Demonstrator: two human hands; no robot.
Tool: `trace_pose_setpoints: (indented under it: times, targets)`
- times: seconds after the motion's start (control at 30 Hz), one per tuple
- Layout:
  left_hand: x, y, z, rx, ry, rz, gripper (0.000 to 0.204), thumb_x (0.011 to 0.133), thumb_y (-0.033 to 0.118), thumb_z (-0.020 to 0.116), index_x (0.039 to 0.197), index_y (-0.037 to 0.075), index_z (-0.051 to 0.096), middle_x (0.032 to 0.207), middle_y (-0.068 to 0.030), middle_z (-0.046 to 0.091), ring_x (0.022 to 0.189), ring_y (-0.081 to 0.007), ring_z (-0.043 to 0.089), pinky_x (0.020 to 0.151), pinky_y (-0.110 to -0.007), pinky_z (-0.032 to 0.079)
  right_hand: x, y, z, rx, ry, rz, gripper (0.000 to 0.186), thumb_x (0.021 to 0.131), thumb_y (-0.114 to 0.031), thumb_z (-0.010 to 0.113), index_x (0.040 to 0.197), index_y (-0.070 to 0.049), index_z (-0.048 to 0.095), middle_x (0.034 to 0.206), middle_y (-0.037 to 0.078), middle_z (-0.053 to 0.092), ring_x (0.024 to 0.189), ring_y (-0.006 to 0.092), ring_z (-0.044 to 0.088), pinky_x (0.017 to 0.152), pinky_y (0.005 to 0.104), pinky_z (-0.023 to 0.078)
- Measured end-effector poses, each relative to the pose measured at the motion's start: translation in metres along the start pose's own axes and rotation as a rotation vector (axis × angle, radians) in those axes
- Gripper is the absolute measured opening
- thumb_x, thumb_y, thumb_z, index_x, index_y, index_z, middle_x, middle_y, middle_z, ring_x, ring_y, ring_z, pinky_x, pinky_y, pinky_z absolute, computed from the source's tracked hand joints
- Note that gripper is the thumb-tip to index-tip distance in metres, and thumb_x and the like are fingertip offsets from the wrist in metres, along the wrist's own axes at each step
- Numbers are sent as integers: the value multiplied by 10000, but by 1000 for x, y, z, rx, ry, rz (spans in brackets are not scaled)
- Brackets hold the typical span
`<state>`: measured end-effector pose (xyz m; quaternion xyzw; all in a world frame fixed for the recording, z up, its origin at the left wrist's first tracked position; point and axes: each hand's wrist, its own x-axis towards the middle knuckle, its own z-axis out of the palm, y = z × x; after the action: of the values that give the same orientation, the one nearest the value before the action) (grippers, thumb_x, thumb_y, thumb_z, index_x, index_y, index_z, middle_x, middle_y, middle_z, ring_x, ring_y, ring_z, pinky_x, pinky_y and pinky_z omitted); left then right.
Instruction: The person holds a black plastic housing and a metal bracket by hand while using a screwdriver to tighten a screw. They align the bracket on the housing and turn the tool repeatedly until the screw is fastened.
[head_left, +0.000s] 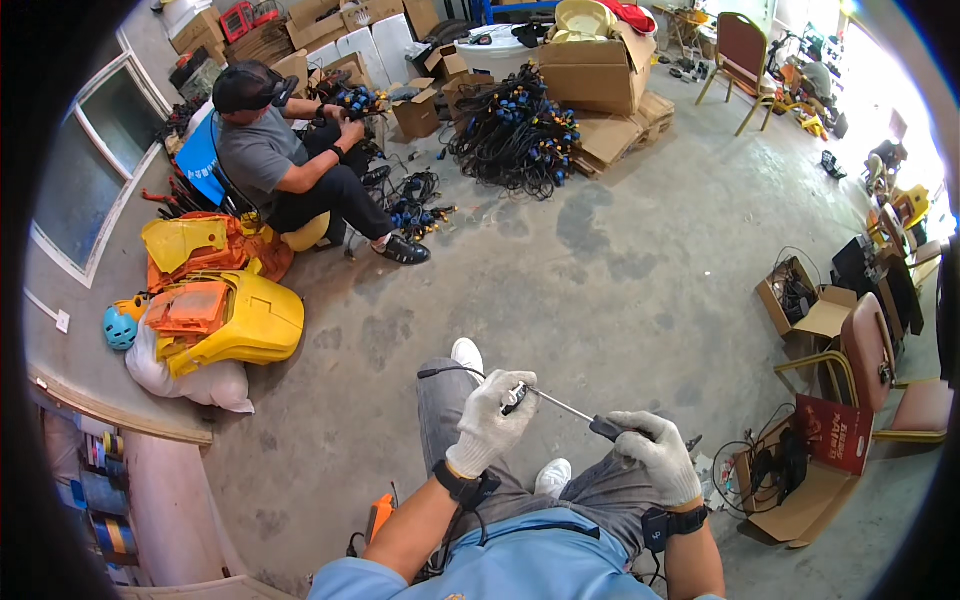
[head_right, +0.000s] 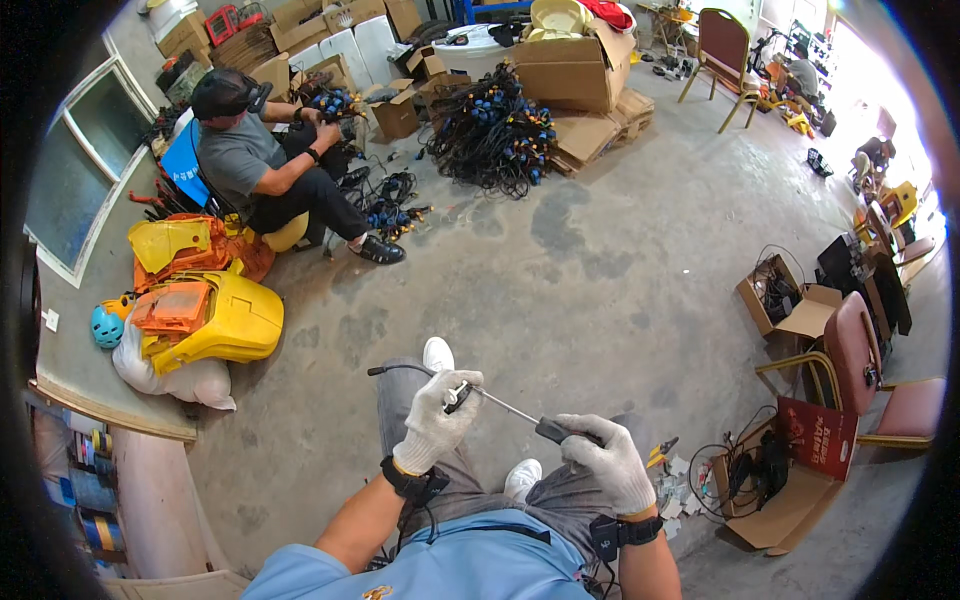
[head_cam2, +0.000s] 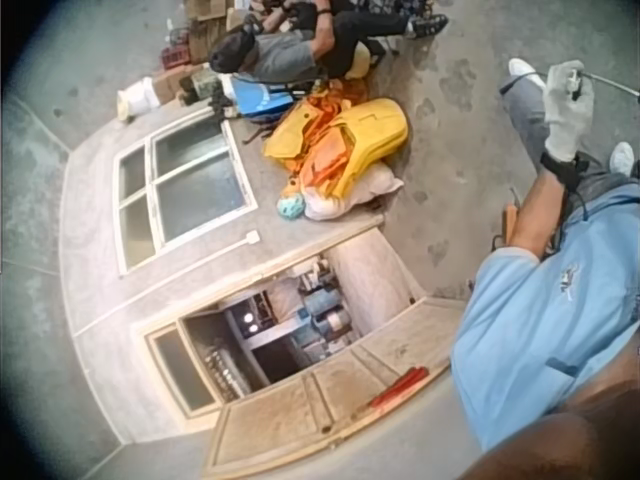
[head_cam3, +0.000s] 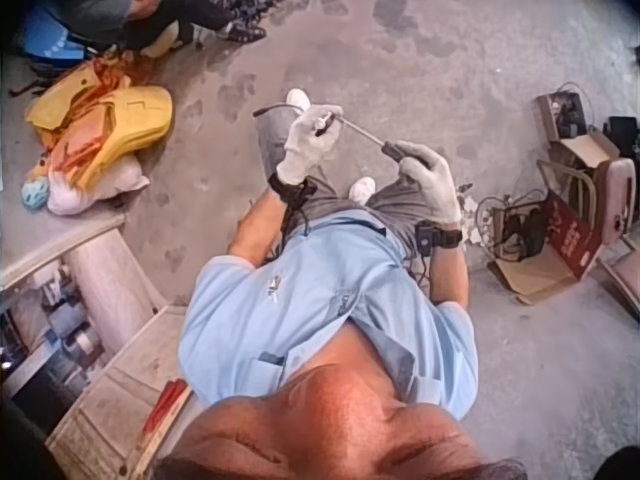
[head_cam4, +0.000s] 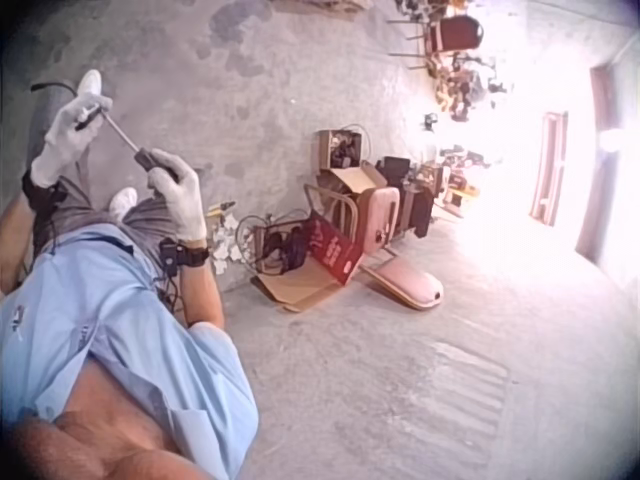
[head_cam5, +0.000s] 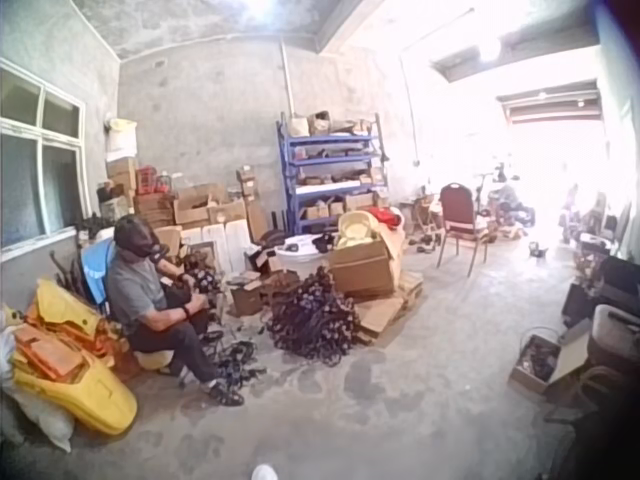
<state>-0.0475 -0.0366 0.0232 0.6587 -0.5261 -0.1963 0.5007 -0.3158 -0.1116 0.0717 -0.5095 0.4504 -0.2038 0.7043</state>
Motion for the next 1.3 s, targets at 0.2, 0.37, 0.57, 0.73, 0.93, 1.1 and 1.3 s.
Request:
trace_pose_setpoints:
  times: [0.2,0.37,0.57,0.73,0.93,1.1,1.3]
  targets:
    - [-1,1,-3,-2,-33,8,253,886,0,749,1131,53,712,983,-100,708,819,-174,662,723,-303,515,1,-3,-4,-168,-26,-110,417,867,-60,691,1266,61,700,983,76,718,846,102,638,770,259,524]
    - [-4,-1,-2,1,-35,-18,257,894,2,740,1143,54,706,997,-103,710,836,-176,671,723,-299,518,4,11,-7,-122,35,-227,397,917,-78,680,1296,37,651,1124,87,690,975,119,638,847,291,549]
    - [-3,1,4,-11,-37,7,253,897,7,750,1142,46,703,1026,-106,714,864,-180,688,736,-300,526,4,9,2,321,212,-83,309,1021,-138,589,1277,29,629,1082,77,669,935,141,658,779,296,582]
    - [-3,5,2,-4,-43,-6,268,897,4,750,1158,43,704,1045,-110,718,869,-179,685,751,-296,525,5,14,-9,117,138,17,312,1004,-145,610,1263,27,639,1011,61,663,897,116,648,747,264,552]
    - [-5,-2,7,-11,-23,-11,282,908,0,736,1187,30,701,1068,-86,722,874,-137,664,767,-271,518,9,29,-17,78,86,-124,309,956,-125,675,1221,33,661,1003,58,675,860,114,647,810,267,532]
    - [-8,-3,10,-104,-42,-143,266,929,35,737,1193,37,706,1011,-55,713,838,-115,647,740,-275,518,11,35,-19,163,85,-89,308,950,-117,688,1214,39,662,1004,56,678,887,117,650,827,269,528]
    - [-3,8,3,-623,-57,-530,282,947,31,717,1227,25,683,1017,-54,709,871,-130,670,776,-285,550,14,42,-22,264,84,-93,277,982,-125,694,1202,40,662,1011,60,676,905,126,649,829,277,532]
